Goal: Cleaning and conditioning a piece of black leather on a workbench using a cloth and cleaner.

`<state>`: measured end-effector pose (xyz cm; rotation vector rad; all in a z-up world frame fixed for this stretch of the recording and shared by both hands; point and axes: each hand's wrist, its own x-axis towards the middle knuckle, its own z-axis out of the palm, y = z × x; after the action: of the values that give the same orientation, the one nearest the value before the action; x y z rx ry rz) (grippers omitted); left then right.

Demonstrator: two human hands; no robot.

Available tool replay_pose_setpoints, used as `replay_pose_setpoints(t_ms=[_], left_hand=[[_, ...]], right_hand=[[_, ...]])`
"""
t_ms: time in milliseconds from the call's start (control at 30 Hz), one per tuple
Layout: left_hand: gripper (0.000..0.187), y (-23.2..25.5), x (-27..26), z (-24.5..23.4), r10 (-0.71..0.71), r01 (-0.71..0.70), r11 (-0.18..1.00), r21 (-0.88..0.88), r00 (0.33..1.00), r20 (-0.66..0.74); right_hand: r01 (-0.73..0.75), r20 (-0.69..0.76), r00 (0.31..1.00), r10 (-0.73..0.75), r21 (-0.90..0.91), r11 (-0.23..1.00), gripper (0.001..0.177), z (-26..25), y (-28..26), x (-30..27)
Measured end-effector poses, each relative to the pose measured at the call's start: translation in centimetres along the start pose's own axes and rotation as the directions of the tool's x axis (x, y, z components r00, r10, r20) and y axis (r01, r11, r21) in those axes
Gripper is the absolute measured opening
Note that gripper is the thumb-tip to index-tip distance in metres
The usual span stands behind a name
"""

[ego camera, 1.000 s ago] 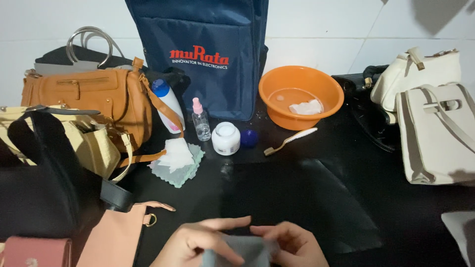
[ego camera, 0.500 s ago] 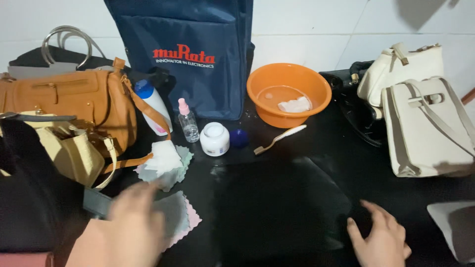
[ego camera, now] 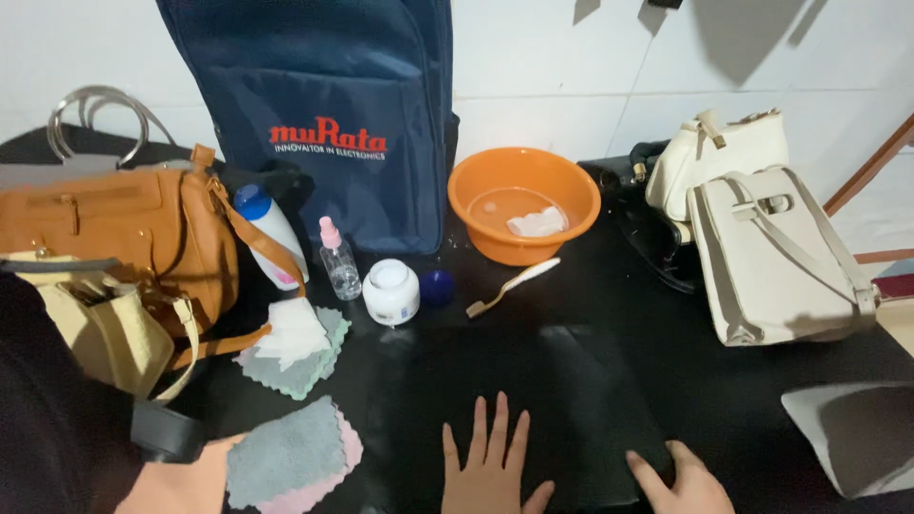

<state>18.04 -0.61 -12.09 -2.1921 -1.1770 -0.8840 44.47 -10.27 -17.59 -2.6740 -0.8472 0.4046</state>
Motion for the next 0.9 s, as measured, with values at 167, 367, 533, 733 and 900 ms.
replay_pose_setpoints(t_ms=[167,367,533,733,900], left_hand=[[0.065,-1.7,2.9,-3.3,0.341,0.461,0.757,-0.462,0.325,0.882],[0.055,-3.9,4.4,-3.2,0.63,0.539,0.515,-0.666,0.288,0.721],[0.051,-5.1,2.8,-3.3,0.293,0.849,0.047,-0.526,0.491,0.82],[0.072,-7.8,1.6,-0.1,-0.157,0.715,-0.645,-0.269,0.221,0.963],[0.08,-11.8,1.4,-0.7,-0.047,0.569,-0.818,-0.082,0.075,0.996]], right_hand=[[0.146,-0.327,0.943,0.06,0.57,0.809,0.045,-3.2,-0.7,-0.2],[0.188,-0.253,0.943,0.217,0.94,0.283,0.046,-19.6,-10.6,-7.0],[0.642,-0.644,0.724,-0.247,0.5,0.582,0.035,-19.6,-11.5,-10.5],[0.858,-0.281,0.51,-0.813,0.231,0.459,0.046,-4.7,-14.8,-9.7],[0.739,0.629,0.214,-0.747,0.396,0.545,0.055,7.6,-16.7,-7.2]])
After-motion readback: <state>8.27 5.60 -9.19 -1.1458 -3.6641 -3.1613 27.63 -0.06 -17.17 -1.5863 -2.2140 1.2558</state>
